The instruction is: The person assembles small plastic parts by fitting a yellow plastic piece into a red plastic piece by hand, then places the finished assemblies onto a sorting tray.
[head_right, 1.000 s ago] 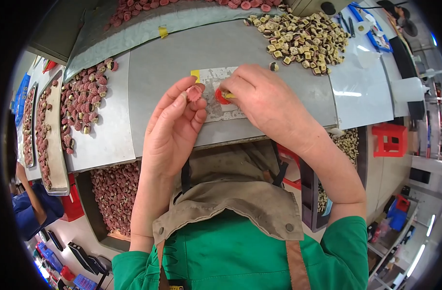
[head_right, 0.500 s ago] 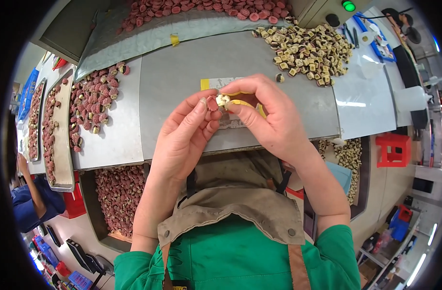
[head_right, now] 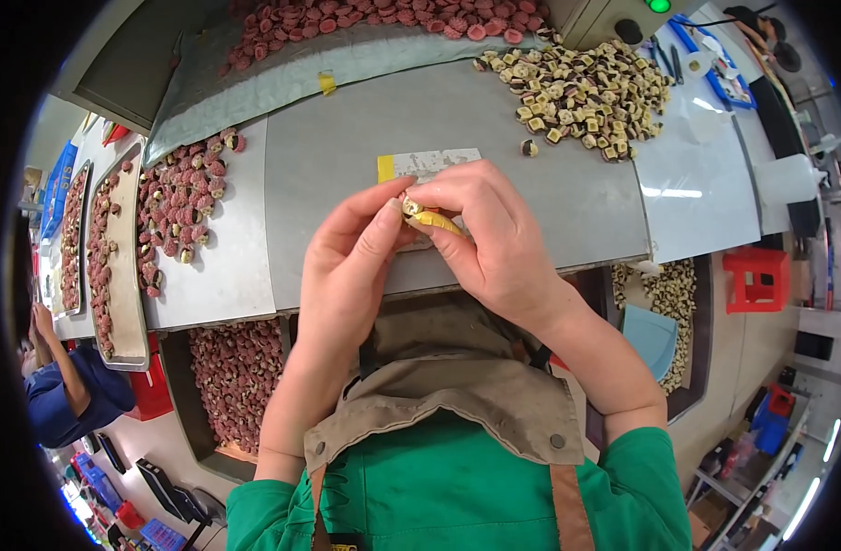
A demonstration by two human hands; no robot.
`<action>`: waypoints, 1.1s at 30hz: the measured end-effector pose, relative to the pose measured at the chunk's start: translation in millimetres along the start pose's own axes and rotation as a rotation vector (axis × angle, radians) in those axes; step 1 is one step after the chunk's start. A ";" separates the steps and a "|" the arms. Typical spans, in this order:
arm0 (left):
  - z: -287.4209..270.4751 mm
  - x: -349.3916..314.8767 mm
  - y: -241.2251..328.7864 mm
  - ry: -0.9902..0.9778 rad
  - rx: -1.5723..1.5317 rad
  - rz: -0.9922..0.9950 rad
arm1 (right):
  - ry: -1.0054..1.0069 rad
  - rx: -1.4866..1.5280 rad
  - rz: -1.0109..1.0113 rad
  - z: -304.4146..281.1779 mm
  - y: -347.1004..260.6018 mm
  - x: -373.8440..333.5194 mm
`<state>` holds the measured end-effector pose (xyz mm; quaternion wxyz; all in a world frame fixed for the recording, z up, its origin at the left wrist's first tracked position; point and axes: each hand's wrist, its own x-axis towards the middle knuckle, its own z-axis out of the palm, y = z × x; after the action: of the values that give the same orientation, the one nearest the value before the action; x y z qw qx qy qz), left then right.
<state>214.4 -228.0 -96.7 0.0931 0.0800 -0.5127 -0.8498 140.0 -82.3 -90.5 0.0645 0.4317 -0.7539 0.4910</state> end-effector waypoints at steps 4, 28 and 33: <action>-2.1 2.3 5.4 -0.069 -0.075 -0.132 | -0.034 0.140 0.112 -4.1 1.7 -1.8; -3.5 -6.9 4.6 -0.010 0.415 0.143 | -0.104 -0.188 -0.074 -26.9 4.8 -2.2; -169.0 24.0 108.3 0.561 1.155 0.416 | 0.030 -0.347 0.096 -75.0 31.3 -2.6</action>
<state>238.4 -427.9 -79.7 0.3269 0.2340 -0.8458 -0.3508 94.7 -16.5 -75.2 0.1261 0.3702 -0.8460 0.3625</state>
